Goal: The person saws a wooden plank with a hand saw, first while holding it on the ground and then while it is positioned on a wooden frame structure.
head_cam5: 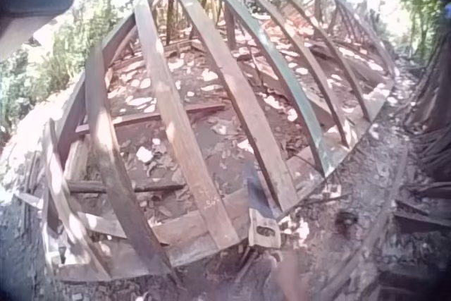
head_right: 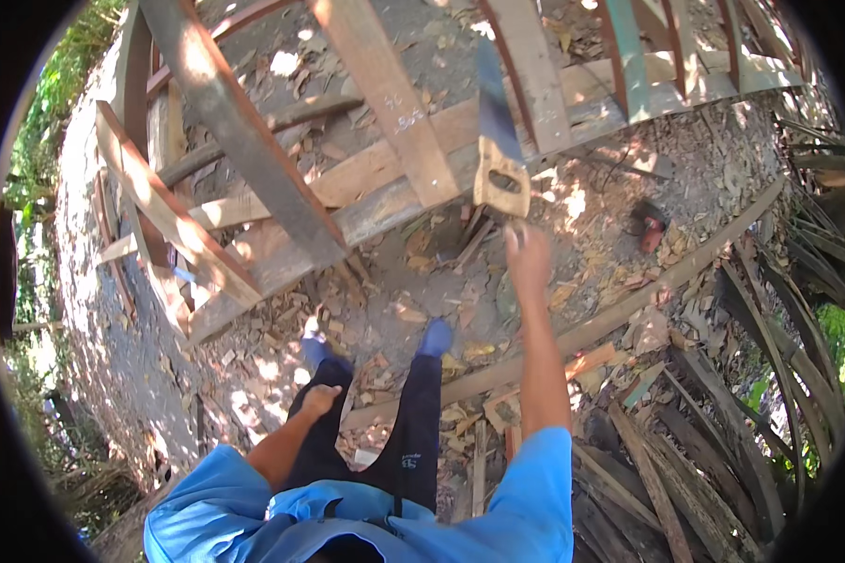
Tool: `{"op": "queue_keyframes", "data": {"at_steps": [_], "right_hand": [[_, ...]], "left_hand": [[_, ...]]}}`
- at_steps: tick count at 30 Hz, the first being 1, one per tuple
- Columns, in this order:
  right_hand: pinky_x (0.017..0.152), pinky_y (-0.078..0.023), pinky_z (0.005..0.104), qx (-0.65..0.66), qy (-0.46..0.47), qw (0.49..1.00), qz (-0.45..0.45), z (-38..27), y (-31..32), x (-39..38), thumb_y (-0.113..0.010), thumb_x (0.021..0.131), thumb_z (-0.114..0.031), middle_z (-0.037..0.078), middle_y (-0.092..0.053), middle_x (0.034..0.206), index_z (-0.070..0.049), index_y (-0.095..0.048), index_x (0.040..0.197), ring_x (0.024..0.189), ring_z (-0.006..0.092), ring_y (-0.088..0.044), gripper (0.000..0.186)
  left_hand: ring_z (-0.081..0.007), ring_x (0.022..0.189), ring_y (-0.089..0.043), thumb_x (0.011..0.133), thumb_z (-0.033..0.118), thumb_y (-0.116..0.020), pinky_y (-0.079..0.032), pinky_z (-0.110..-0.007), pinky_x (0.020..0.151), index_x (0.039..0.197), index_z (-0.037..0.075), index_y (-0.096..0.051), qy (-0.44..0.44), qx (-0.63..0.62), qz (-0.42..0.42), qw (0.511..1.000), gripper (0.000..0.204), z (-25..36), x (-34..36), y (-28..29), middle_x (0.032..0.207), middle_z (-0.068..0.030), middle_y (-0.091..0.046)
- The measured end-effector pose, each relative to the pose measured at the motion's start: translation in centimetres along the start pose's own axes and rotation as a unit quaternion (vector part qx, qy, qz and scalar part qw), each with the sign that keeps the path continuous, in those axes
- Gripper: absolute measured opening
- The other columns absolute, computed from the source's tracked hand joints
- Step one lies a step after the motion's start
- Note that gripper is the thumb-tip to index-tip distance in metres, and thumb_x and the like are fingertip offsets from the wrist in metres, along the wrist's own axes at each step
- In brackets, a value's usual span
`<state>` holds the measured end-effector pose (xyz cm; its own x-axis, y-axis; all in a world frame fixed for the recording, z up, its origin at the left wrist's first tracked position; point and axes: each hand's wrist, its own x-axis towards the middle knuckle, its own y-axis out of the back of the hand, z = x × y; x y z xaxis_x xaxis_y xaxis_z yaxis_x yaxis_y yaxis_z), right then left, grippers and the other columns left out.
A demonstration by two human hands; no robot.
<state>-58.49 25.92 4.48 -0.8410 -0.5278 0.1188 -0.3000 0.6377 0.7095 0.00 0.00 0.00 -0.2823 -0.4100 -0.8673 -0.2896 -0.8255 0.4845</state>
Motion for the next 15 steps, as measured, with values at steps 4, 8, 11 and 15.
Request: {"op": "queue_keyframes", "data": {"at_steps": [4,8,11,15], "right_hand": [[0.104,-0.051,0.0493,-0.213,-0.099,0.971,0.048,-1.7,-6.6,3.5,-0.075,0.092,-0.035,0.025,-0.068,0.130,0.000,-0.064,0.136,0.123,0.0431,-0.063,0.057],[0.090,-0.055,0.0549,-0.280,-0.119,0.952,-0.035,0.5,-9.2,7.3,-0.075,0.091,-0.044,0.028,-0.073,0.109,0.002,-0.069,0.127,0.103,0.0449,-0.071,0.059],[0.101,-0.054,0.0534,-0.340,-0.170,0.917,-0.120,3.5,-10.1,9.4,-0.076,0.088,-0.056,0.028,-0.070,0.128,0.002,-0.066,0.134,0.119,0.0447,-0.067,0.074],[0.103,-0.050,0.0555,-0.358,-0.160,0.908,-0.149,4.7,-10.6,10.6,-0.071,0.090,-0.050,0.035,-0.066,0.127,0.008,-0.062,0.134,0.121,0.0473,-0.065,0.074]], "left_hand": [[-0.0217,0.100,-0.075,0.100,0.050,-0.067,-0.057,-0.037,0.087,0.115,-0.001,-0.073,0.133,-0.341,-0.029,0.930,0.053,-4.3,-3.5,5.1,0.107,-0.0118,-0.077],[-0.0194,0.086,-0.075,0.101,0.047,-0.067,-0.057,-0.034,0.082,0.120,-0.002,-0.072,0.028,-0.345,0.015,0.938,0.052,-5.0,-3.4,7.3,0.106,-0.0125,-0.076],[-0.0180,0.085,-0.072,0.102,0.047,-0.065,-0.055,-0.034,0.082,0.121,0.001,-0.073,0.019,-0.389,0.042,0.920,0.051,-5.9,-2.3,7.7,0.099,-0.0131,-0.076],[-0.0170,0.084,-0.070,0.102,0.046,-0.065,-0.055,-0.035,0.082,0.120,0.001,-0.073,0.046,-0.389,0.012,0.920,0.049,-12.4,-0.8,6.7,0.098,-0.0112,-0.075]]}}
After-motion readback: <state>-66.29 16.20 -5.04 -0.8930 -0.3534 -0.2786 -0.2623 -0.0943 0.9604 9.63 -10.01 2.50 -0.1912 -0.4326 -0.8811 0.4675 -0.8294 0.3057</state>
